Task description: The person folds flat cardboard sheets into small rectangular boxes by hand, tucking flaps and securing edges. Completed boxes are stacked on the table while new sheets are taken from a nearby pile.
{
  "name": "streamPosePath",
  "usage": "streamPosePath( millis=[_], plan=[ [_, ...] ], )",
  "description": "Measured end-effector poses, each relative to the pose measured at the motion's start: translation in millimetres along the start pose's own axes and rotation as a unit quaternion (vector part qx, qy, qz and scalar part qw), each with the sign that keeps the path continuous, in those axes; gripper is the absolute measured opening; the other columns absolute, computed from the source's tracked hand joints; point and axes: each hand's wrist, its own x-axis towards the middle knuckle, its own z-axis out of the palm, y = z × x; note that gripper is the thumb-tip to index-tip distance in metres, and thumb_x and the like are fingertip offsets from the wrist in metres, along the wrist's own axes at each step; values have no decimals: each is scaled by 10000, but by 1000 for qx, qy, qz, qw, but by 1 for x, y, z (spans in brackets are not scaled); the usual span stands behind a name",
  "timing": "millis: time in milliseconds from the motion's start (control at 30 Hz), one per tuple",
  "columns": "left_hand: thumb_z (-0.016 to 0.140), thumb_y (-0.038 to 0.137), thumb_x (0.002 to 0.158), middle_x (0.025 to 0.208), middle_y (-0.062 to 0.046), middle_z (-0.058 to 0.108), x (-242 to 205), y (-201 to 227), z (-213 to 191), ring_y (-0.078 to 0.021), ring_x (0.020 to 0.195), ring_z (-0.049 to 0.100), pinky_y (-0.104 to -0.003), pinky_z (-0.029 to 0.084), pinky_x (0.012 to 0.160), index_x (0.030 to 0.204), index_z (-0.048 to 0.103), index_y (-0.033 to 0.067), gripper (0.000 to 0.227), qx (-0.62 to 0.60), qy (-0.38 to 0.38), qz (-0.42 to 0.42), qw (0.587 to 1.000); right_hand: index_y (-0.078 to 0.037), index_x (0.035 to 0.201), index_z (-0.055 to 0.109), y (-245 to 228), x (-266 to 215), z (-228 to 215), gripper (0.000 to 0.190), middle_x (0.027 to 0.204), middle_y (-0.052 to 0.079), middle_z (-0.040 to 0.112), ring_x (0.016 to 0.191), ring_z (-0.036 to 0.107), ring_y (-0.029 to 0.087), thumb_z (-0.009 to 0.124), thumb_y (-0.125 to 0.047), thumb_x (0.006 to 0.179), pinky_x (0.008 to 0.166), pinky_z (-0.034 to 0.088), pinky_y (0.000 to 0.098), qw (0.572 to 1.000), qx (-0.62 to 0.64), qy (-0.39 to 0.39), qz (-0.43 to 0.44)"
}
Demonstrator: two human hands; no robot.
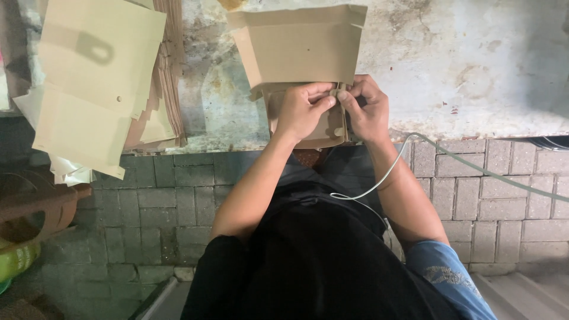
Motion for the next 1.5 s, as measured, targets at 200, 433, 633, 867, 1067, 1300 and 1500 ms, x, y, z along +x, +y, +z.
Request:
streamPosePath(
  millis=[200,433,633,867,1067,1300,1500],
  plan=[
    [660,81,877,1005,-181,740,5,-9,1,-282,990,711,-372,606,805,1093,717,47,226,49,21,23,998,62,901,570,-6,-6,12,240,1120,235,617,1026,644,313,794,-14,866,854,547,469,998,48,3,46],
    [660,140,844,854,-45,768,10,-5,8,-235,925,732,-359,590,814,911,742,157,107,169,44,14,984,102,902,573,-15,-6,17,127,1072,274,630,1032,656,352,692,60,895,831,565,512,997,-18,39,58],
    [616,200,848,852,-52,757,21,-15,14,-267,898,729,-368,587,773,896,751,167,147,262,29,-41,964,105,882,666,-24,-4,22,82,992,258,671,983,682,413,712,37,884,721,600,470,992,-94,73,34],
    [587,137,833,818,-155,723,34,-32,10,-365,829,721,-405,583,686,832,751,97,169,260,11,-67,963,45,846,720,-24,-6,21,95,974,186,680,959,692,354,688,-16,910,707,617,461,987,-158,35,-17],
    [628,145,830,819,-140,729,23,-11,8,-323,787,735,-374,590,638,886,759,106,148,243,38,-93,965,62,876,704,-23,-5,22,98,999,218,658,1014,664,373,663,-6,934,739,606,481,993,-114,32,13],
    [529,82,857,822,-218,704,-4,13,5,-456,809,673,-552,570,718,870,717,74,188,313,-20,72,947,78,1053,634,-19,-4,22,135,927,174,646,922,629,221,692,41,936,749,611,449,995,-65,38,66],
    [533,142,906,951,-181,707,-40,63,-21,-397,879,699,-469,573,765,941,720,17,228,371,-104,85,919,71,1071,620,-12,-5,24,139,938,202,643,918,636,236,660,-23,977,728,609,466,996,-61,34,61]
  ],
)
